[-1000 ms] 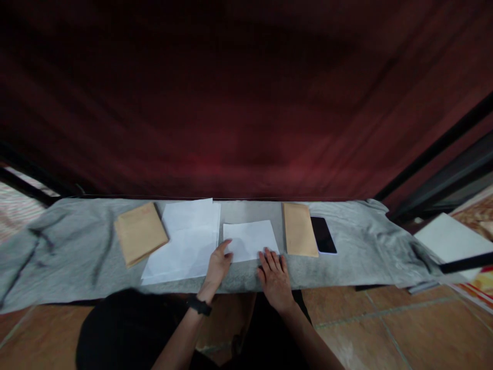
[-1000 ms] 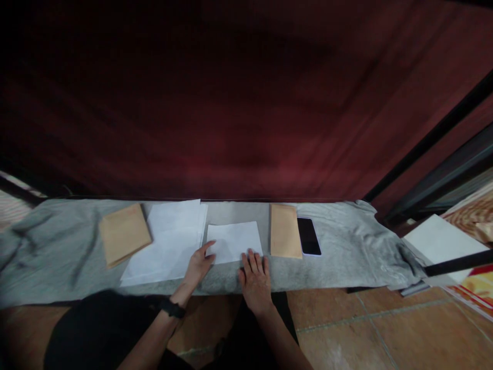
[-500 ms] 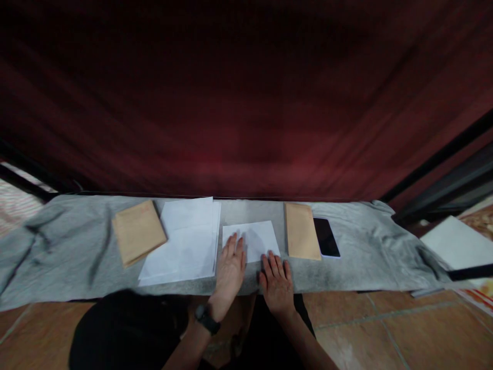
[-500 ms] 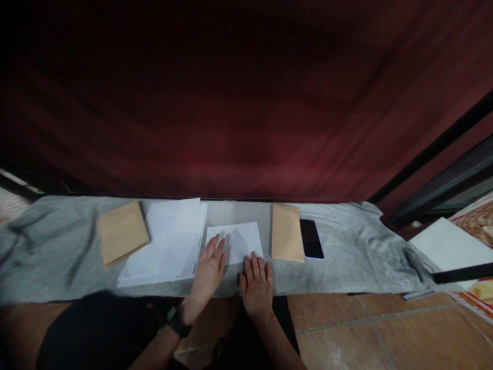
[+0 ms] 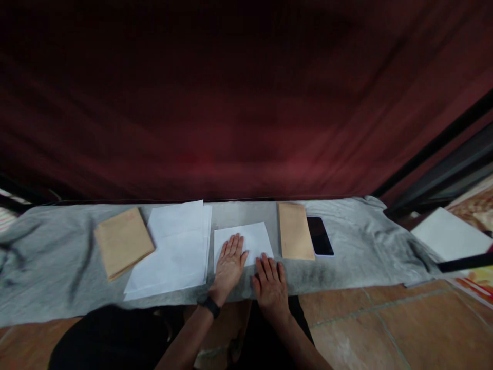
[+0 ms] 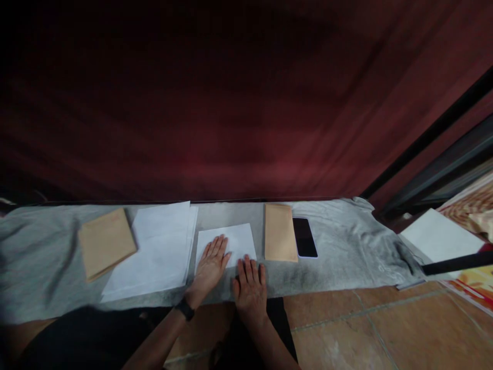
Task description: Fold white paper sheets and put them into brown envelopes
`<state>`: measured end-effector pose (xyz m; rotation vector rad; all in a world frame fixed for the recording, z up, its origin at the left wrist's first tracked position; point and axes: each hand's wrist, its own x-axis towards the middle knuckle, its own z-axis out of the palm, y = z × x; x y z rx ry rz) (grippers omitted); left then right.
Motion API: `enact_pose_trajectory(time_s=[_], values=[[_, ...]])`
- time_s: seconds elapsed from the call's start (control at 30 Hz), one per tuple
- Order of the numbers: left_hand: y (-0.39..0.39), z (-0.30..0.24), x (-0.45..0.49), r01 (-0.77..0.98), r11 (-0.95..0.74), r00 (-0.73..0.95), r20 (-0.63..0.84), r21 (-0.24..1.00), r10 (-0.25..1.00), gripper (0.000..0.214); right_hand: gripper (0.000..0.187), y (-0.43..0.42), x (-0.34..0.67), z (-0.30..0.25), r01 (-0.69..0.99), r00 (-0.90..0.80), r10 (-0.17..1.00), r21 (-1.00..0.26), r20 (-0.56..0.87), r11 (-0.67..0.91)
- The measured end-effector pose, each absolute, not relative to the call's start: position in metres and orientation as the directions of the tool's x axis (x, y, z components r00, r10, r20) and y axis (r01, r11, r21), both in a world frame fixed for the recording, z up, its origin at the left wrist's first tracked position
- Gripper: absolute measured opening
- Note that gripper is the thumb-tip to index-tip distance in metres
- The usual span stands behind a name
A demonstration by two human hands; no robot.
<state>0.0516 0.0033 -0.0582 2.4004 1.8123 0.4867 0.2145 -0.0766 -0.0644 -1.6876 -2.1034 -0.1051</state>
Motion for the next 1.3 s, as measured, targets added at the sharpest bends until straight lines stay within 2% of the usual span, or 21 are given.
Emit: enact_pose_trajectory(time_s=[0.23,0.4,0.47,0.67,0.97,1.3], values=[[-0.004,-0.063,0.039,0.935,-0.298,0.248,0.247,0.191,0.937,0.053,0.045,-0.056,0.209,-0.06,0.92,-0.148,0.922,-0.292,0.357,0.261],[-0.004,-0.064,0.038,0.932,-0.331,0.288,0.253,0.147,0.924,0.053,0.046,-0.008,0.187,-0.057,0.858,-0.301,0.879,-0.297,0.371,0.419],[-0.004,-0.064,0.037,0.935,-0.332,0.293,0.251,0.128,0.922,0.053,0.044,0.011,0.18,-0.06,0.853,-0.324,0.872,-0.286,0.367,0.437],[-0.004,-0.066,0.038,0.936,-0.328,0.287,0.26,0.131,0.922,0.053,0.043,0.042,0.176,-0.074,0.88,-0.307,0.873,-0.235,0.38,0.412],[-0.005,-0.066,0.037,0.938,-0.313,0.264,0.281,0.149,0.923,0.055,0.051,0.036,0.191,-0.091,0.96,-0.069,0.875,-0.205,0.48,0.188],[-0.004,-0.064,0.037,0.935,-0.311,0.251,0.302,0.169,0.92,0.055,0.055,0.0,0.203,-0.082,0.969,-0.039,0.851,-0.188,0.523,0.159]])
